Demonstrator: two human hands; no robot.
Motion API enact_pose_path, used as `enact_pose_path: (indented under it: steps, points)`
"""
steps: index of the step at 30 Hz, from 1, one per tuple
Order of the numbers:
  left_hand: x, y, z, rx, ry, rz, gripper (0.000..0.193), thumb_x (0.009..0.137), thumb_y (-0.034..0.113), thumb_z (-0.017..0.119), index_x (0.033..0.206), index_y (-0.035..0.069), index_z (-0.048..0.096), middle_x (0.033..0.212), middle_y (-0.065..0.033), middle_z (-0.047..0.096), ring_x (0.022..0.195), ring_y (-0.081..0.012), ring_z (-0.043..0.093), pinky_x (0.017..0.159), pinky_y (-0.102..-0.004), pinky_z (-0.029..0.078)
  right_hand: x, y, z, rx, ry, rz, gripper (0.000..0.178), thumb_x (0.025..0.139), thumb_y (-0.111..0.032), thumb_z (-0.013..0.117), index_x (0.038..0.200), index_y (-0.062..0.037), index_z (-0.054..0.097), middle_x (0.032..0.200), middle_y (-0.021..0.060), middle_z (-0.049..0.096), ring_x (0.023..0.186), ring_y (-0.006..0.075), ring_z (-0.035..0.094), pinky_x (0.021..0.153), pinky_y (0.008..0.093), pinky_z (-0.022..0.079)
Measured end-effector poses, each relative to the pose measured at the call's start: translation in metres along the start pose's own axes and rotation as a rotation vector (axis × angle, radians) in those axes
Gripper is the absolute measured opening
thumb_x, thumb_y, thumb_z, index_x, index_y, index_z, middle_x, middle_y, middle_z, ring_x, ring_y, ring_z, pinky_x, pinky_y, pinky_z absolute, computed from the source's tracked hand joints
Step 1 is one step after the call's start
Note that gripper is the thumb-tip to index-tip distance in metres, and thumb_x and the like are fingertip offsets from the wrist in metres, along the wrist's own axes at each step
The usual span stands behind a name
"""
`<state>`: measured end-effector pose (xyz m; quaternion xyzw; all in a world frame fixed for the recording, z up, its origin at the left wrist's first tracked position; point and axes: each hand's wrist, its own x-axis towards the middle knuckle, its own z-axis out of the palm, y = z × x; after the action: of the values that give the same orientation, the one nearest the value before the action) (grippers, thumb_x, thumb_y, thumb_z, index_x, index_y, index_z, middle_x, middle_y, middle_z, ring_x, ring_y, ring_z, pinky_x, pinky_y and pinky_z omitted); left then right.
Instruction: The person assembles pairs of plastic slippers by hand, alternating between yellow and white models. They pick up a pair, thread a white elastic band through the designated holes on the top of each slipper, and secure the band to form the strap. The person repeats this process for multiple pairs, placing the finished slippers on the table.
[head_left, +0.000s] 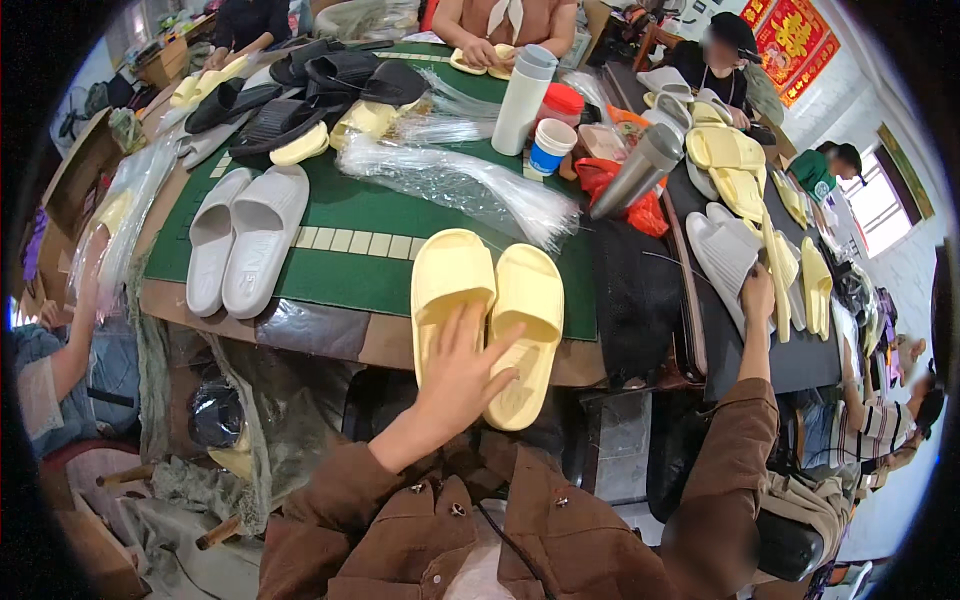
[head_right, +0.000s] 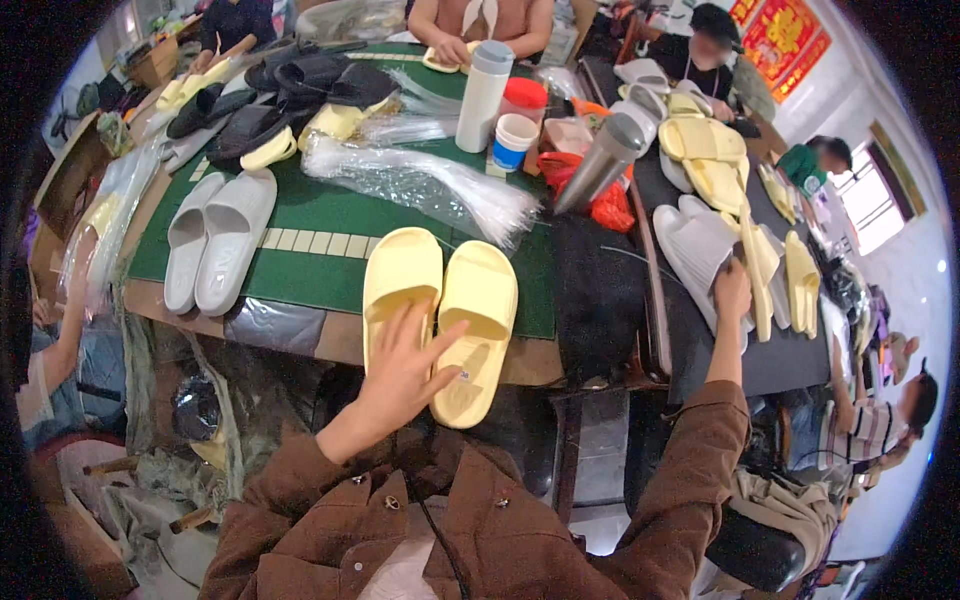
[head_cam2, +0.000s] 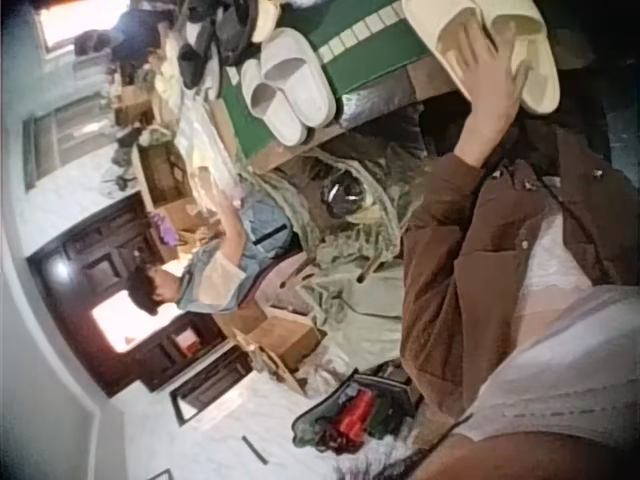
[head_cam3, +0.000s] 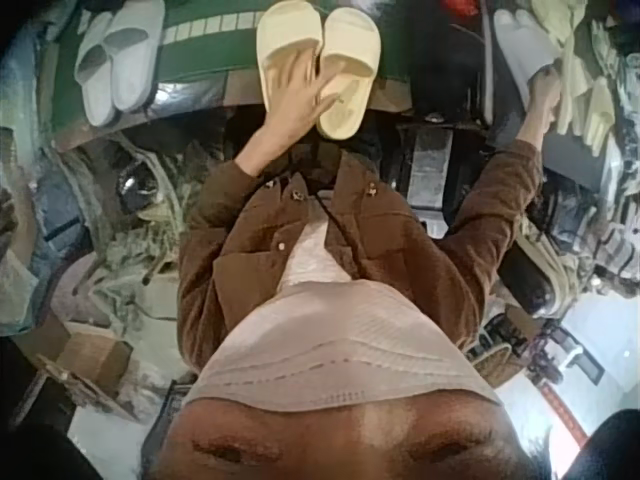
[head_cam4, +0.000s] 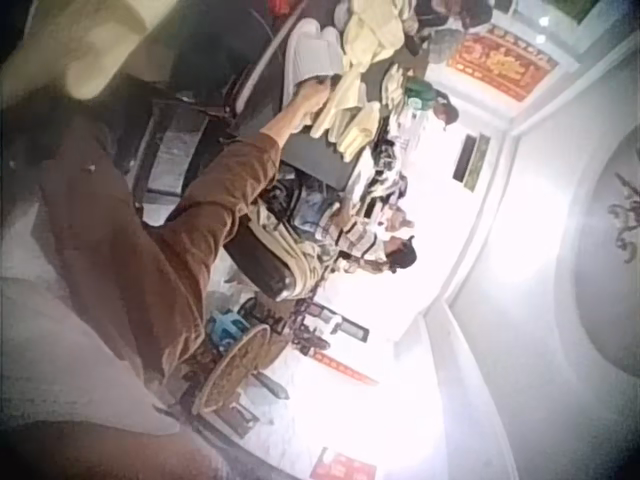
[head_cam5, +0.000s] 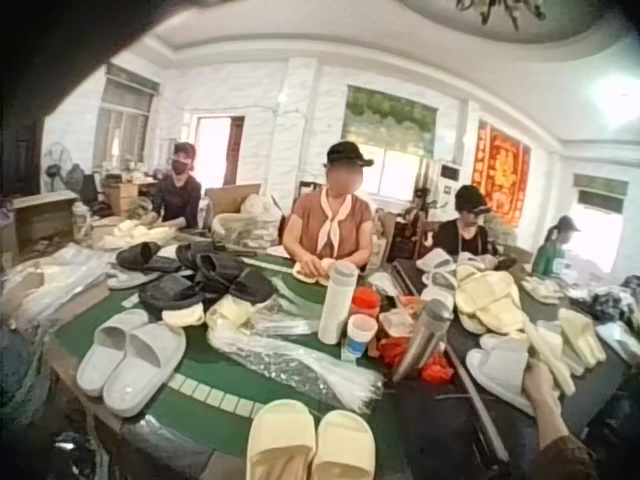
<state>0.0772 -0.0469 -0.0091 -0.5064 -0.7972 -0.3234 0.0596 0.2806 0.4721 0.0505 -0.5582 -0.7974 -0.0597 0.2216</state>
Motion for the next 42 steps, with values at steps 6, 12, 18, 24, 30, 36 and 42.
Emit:
enact_pose_path:
  steps: [6,12,18,24,30,36,42]
  points:
    - [0.003,-0.020,0.035,0.080,-0.009,-0.013,0.055,0.083,0.023,0.064,0.128,-0.003,0.046,0.137,-0.0320,0.036,0.126,-0.0478,0.038,0.109,-0.0542,0.027,-0.004,-0.001,-0.012,0.045,-0.059,-0.123,0.033,0.084,-0.024,0.049,0.111,-0.0085,0.063,0.108,0.0231,0.064,0.102,0.0413,0.060,0.085,0.0474,0.046]
    - [0.005,-0.083,0.011,0.231,0.022,-0.126,0.059,0.082,0.017,0.058,0.136,0.001,0.043,0.139,-0.0287,0.038,0.127,-0.0467,0.039,0.109,-0.0529,0.029,-0.016,0.015,-0.022,0.216,-0.150,-0.302,0.035,0.083,-0.017,0.054,0.113,-0.0015,0.062,0.100,0.0254,0.064,0.093,0.0394,0.062,0.082,0.0427,0.046]
    - [0.004,-0.177,-0.035,0.425,0.150,-0.273,0.052,0.080,0.017,0.059,0.130,0.003,0.052,0.135,-0.0236,0.045,0.123,-0.0420,0.044,0.107,-0.0504,0.033,-0.021,0.023,-0.025,0.236,-0.051,-0.401,0.033,0.083,-0.015,0.057,0.113,-0.0007,0.063,0.097,0.0247,0.065,0.091,0.0375,0.063,0.082,0.0409,0.047]
    - [-0.002,-0.232,-0.083,0.412,0.145,-0.418,0.047,0.080,0.010,0.057,0.127,0.004,0.054,0.133,-0.0230,0.048,0.118,-0.0408,0.048,0.101,-0.0483,0.038,-0.030,0.008,-0.036,0.418,-0.206,-0.325,0.034,0.082,-0.012,0.055,0.113,0.0003,0.062,0.101,0.0256,0.066,0.096,0.0382,0.063,0.085,0.0411,0.047]
    - [-0.011,-0.284,-0.111,0.494,0.220,-0.454,0.042,0.083,0.009,0.056,0.125,0.005,0.056,0.131,-0.0237,0.050,0.116,-0.0404,0.050,0.099,-0.0470,0.040,-0.048,-0.007,-0.041,0.545,-0.283,-0.329,0.042,0.080,-0.009,0.052,0.120,0.0004,0.058,0.099,0.0220,0.066,0.092,0.0307,0.063,0.084,0.0372,0.047]
    - [-0.012,-0.280,-0.110,0.485,0.205,-0.452,0.042,0.083,0.005,0.057,0.125,0.005,0.056,0.134,-0.0220,0.047,0.120,-0.0406,0.047,0.100,-0.0470,0.039,-0.074,-0.020,-0.052,0.579,-0.248,-0.379,0.040,0.083,-0.010,0.055,0.120,0.0040,0.057,0.087,0.0152,0.064,0.075,0.0187,0.058,0.072,0.0317,0.047]
    - [-0.027,-0.223,-0.101,0.546,0.387,-0.358,0.035,0.084,0.005,0.057,0.119,0.001,0.058,0.137,-0.0222,0.044,0.130,-0.0416,0.038,0.106,-0.0481,0.033,-0.117,-0.069,-0.076,0.725,-0.201,-0.250,0.042,0.084,-0.010,0.057,0.124,0.0043,0.056,0.103,0.0145,0.067,0.094,0.0192,0.060,0.084,0.0298,0.046]
